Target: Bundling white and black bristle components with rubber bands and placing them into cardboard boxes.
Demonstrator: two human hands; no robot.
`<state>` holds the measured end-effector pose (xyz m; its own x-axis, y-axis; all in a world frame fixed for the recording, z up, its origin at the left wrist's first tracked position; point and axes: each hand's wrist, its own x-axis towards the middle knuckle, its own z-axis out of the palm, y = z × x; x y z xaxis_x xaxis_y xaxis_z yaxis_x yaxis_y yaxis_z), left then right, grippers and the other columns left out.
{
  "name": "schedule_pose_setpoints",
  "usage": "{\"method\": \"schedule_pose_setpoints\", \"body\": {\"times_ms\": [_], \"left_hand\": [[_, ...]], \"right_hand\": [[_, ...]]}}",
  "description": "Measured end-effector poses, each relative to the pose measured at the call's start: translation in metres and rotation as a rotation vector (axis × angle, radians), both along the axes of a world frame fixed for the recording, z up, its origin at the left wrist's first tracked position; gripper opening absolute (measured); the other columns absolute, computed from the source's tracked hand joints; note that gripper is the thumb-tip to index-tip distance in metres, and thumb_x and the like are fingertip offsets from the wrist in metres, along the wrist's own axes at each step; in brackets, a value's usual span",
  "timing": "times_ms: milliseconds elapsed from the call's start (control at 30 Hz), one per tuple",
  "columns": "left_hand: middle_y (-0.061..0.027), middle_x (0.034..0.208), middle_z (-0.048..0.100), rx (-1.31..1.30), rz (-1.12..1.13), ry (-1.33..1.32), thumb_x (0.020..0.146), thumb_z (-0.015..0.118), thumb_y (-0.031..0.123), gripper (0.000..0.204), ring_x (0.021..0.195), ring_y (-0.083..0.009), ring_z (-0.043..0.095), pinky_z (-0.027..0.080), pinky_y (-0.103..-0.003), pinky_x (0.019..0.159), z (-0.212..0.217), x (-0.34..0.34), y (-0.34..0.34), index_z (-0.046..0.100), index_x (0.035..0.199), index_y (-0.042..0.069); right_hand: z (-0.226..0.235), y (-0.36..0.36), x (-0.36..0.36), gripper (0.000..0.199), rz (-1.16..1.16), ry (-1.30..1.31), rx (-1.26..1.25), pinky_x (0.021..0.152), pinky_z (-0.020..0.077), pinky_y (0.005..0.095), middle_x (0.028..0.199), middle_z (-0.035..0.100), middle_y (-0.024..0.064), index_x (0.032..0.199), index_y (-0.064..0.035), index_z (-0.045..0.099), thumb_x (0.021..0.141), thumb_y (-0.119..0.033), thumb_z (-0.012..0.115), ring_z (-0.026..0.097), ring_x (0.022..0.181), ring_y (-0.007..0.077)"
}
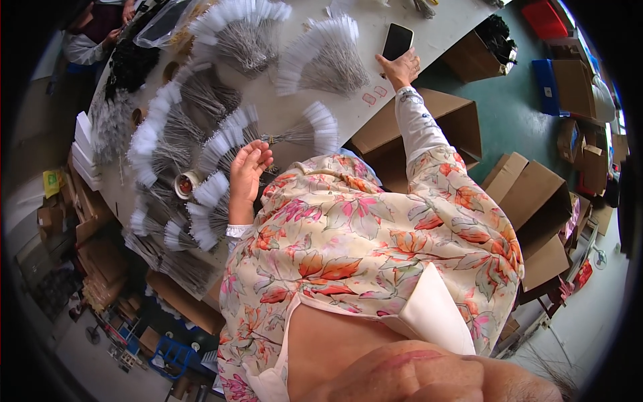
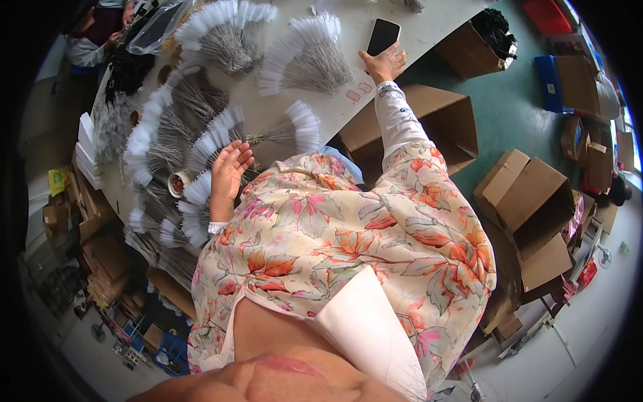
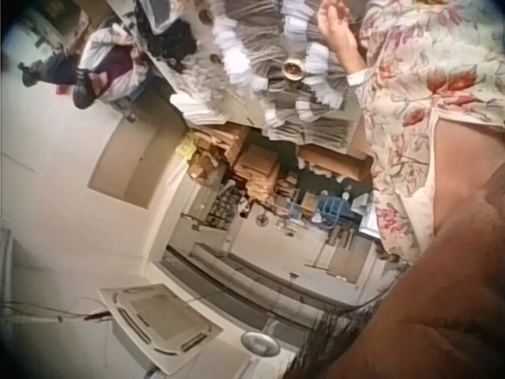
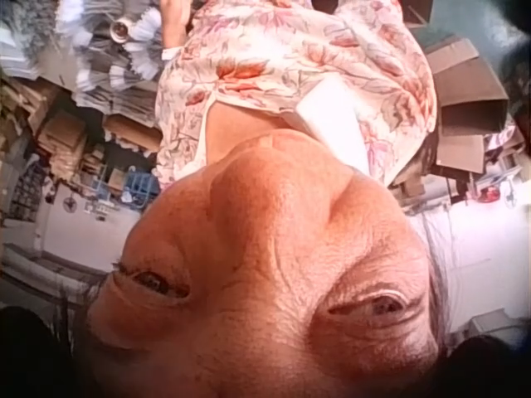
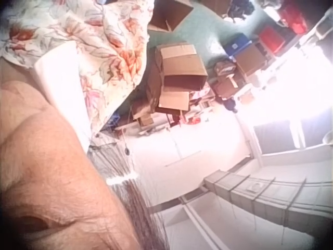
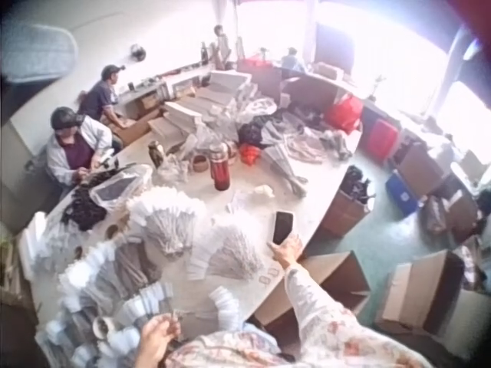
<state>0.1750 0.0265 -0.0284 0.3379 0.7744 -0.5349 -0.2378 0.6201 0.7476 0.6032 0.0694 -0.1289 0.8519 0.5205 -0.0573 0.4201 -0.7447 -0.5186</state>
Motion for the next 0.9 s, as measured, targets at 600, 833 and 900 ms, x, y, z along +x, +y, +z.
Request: {"method": "schedule_pose_setpoints", "body": {"times_ms": [600, 833, 900], "left_hand": [[-0.0112, 0.103, 0.059, -0.075, 0.147, -0.034, 0.086, 0.054, 0.011, 0.028, 0.091, -0.0181, 0.059, 0.049, -0.034, 0.083, -0.013, -0.031, -0.029, 0.049, 0.111, 0.0], [-0.0094, 0.101, 0.06, -0.052, 0.018, -0.085, 0.087, 0.053, 0.014, 0.025, 0.088, -0.0164, 0.059, 0.048, -0.032, 0.082, -0.015, -0.018, -0.021, 0.05, 0.108, 0.002], [-0.009, 0.101, 0.06, -0.063, 0.002, -0.112, 0.086, 0.053, 0.014, 0.026, 0.087, -0.0158, 0.059, 0.048, -0.031, 0.082, -0.019, -0.027, -0.026, 0.05, 0.109, 0.002]], "right_hand": [[0.087, -0.007, -0.15, 0.05, 1.211, 0.085, 0.617, 0.079, 0.0462, 0.0338, 0.093, 0.06, 0.0069, 0.109, -0.0093, 0.054, 0.064, -0.018, 0.074, 0.057, 0.089, 0.0234], [0.01, -0.029, -0.223, 0.053, 1.498, -0.11, -0.14, 0.092, 0.0346, 0.042, 0.102, 0.056, 0.0131, 0.106, -0.0075, 0.055, 0.058, -0.024, 0.07, 0.051, 0.102, 0.028], [0.027, -0.034, -0.22, 0.033, 1.471, -0.05, -0.175, 0.086, 0.0378, 0.0437, 0.088, 0.058, 0.01, 0.087, -0.0083, 0.059, 0.058, -0.022, 0.068, 0.056, 0.09, 0.0284]]}}
